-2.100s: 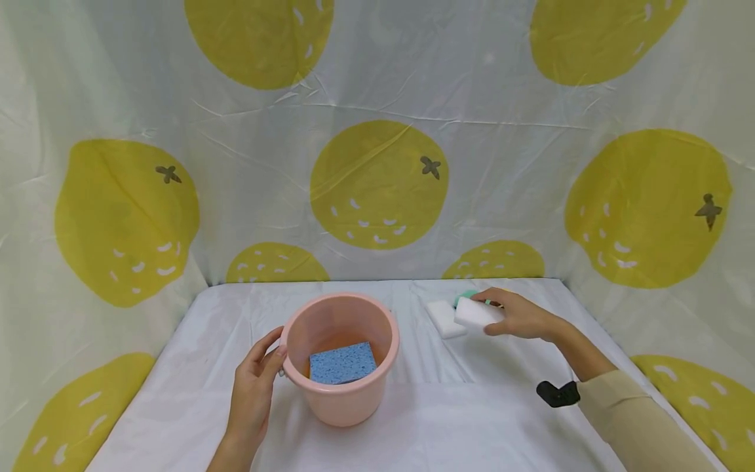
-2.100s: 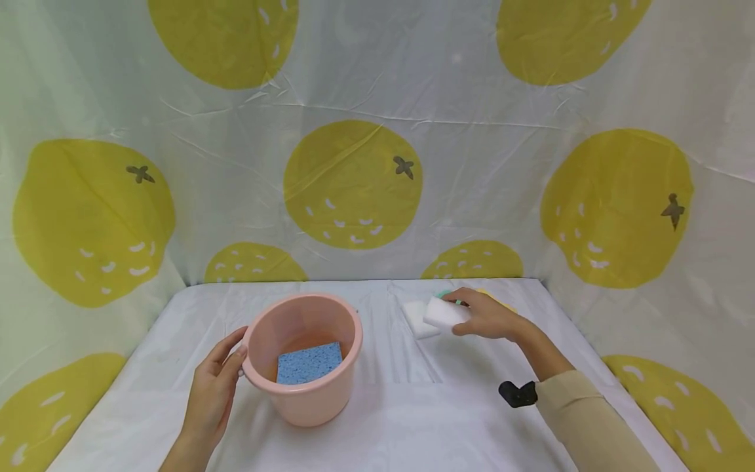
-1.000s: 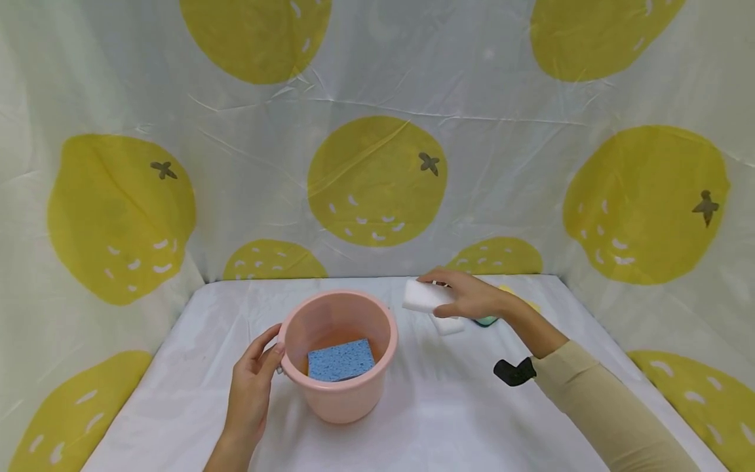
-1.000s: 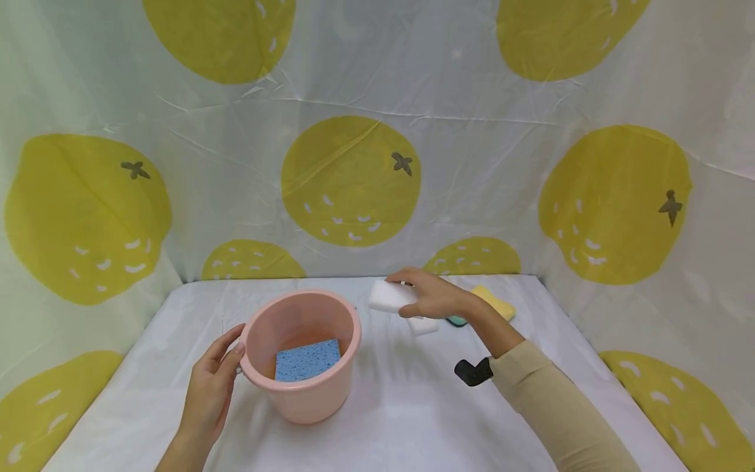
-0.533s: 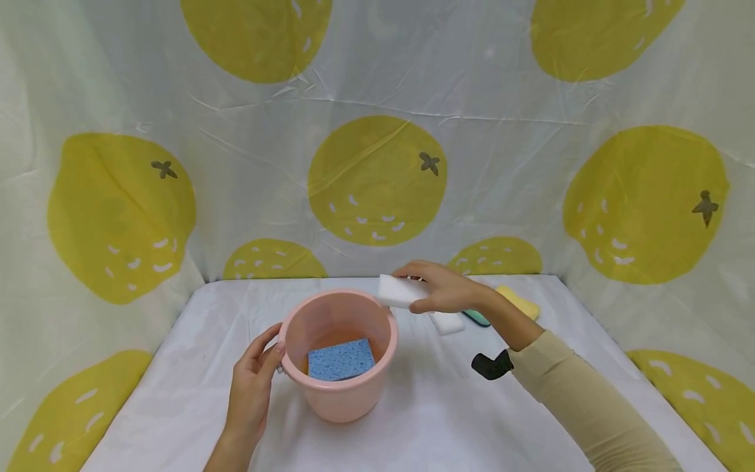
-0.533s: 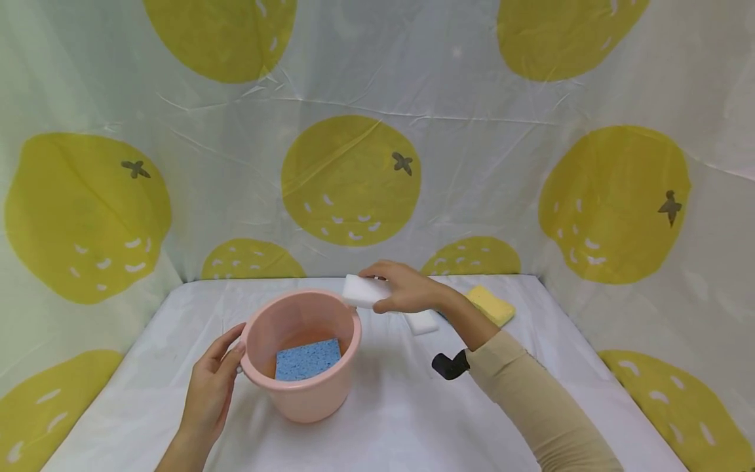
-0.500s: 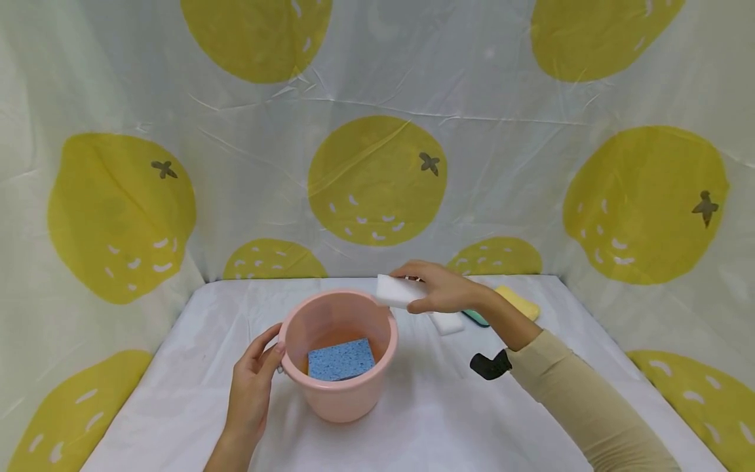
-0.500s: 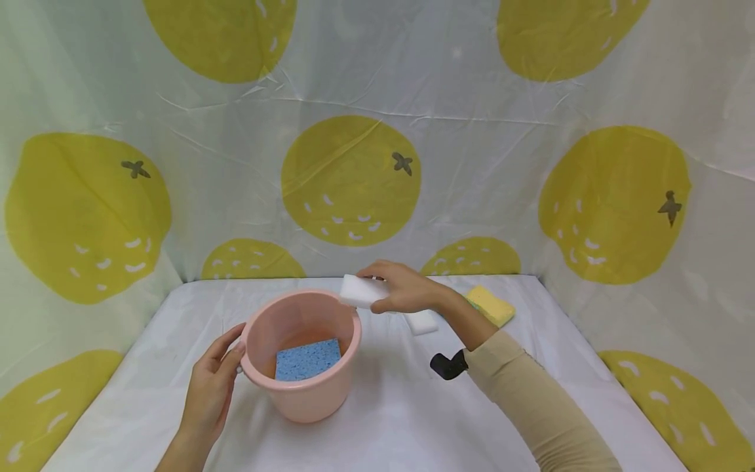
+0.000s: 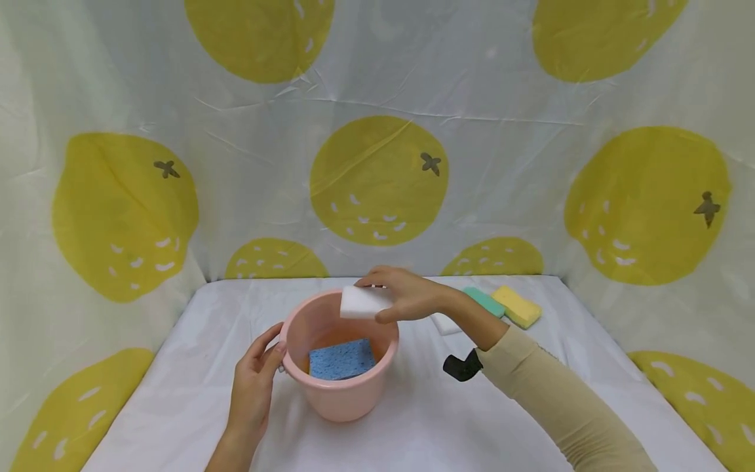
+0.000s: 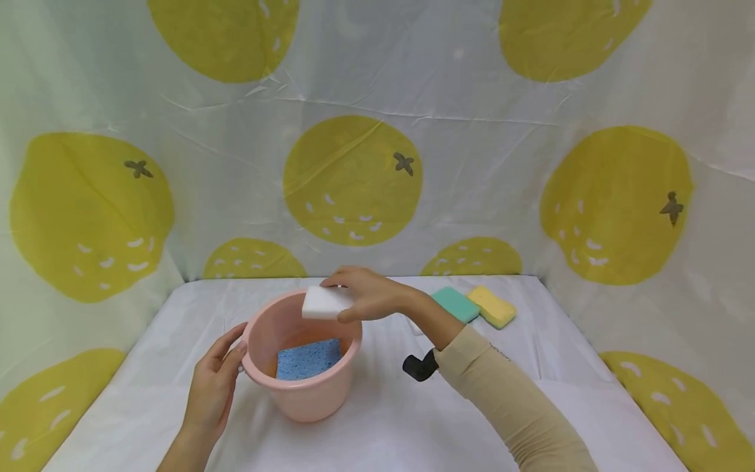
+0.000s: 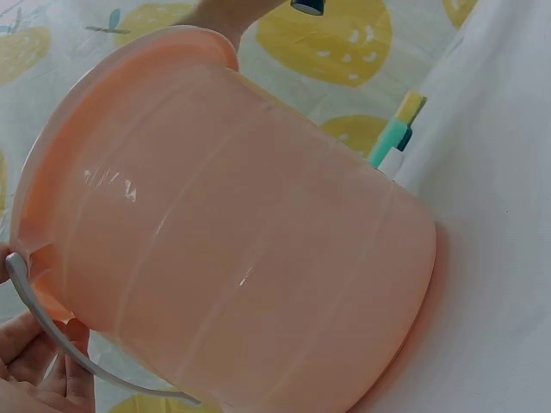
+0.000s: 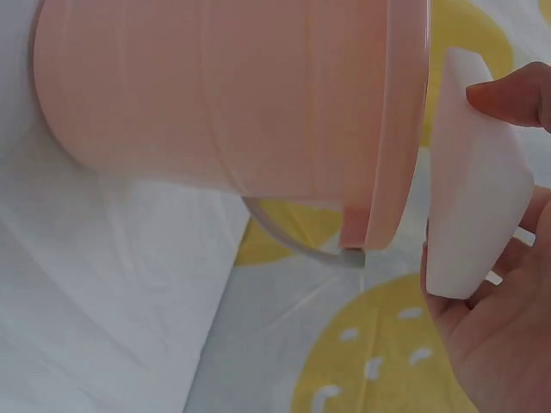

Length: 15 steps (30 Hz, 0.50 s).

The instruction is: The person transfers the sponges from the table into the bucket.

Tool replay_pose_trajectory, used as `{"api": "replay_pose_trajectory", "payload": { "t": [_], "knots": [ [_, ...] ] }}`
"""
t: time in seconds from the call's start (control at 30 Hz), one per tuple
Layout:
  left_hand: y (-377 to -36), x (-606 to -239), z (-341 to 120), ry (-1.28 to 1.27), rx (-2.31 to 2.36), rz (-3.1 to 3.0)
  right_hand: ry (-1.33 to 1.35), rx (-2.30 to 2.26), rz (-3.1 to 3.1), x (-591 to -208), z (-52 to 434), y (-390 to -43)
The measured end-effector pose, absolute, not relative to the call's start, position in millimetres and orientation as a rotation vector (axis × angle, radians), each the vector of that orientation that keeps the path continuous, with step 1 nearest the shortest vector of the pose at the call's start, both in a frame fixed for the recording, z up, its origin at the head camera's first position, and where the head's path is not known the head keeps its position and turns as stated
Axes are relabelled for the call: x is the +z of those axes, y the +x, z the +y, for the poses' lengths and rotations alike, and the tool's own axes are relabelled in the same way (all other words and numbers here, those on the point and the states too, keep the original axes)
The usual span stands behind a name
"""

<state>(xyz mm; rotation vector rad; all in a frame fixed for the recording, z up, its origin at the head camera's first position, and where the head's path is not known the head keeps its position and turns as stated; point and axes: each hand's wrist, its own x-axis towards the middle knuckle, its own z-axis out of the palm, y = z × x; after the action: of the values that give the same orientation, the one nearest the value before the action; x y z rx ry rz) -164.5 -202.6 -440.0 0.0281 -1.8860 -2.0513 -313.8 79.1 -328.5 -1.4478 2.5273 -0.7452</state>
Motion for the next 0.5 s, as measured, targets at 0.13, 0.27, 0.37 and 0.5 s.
{"api": "replay_pose_trajectory", "payload": {
  "t": [0.13,0.27,0.37,0.5],
  "knots": [
    [-163.6,-440.8,-204.1,0.049,-2.044,-1.883,-1.523,-0.686,2.491,-328.0,62.0,-313.0],
    [-163.2,-440.4,-204.3,0.061,-2.042,-1.882,-1.567,-0.648,2.450,-330.7,50.1,-313.6],
    [-163.9,-440.3,-204.1,0.062,-2.047,-1.885,-1.578,-0.636,2.425,-333.8,44.8,-314.0],
    [-166.1,-439.9,-203.2,0.044,-2.053,-1.886,-1.589,-0.614,2.415,-336.0,40.9,-314.6]
  ]
}}
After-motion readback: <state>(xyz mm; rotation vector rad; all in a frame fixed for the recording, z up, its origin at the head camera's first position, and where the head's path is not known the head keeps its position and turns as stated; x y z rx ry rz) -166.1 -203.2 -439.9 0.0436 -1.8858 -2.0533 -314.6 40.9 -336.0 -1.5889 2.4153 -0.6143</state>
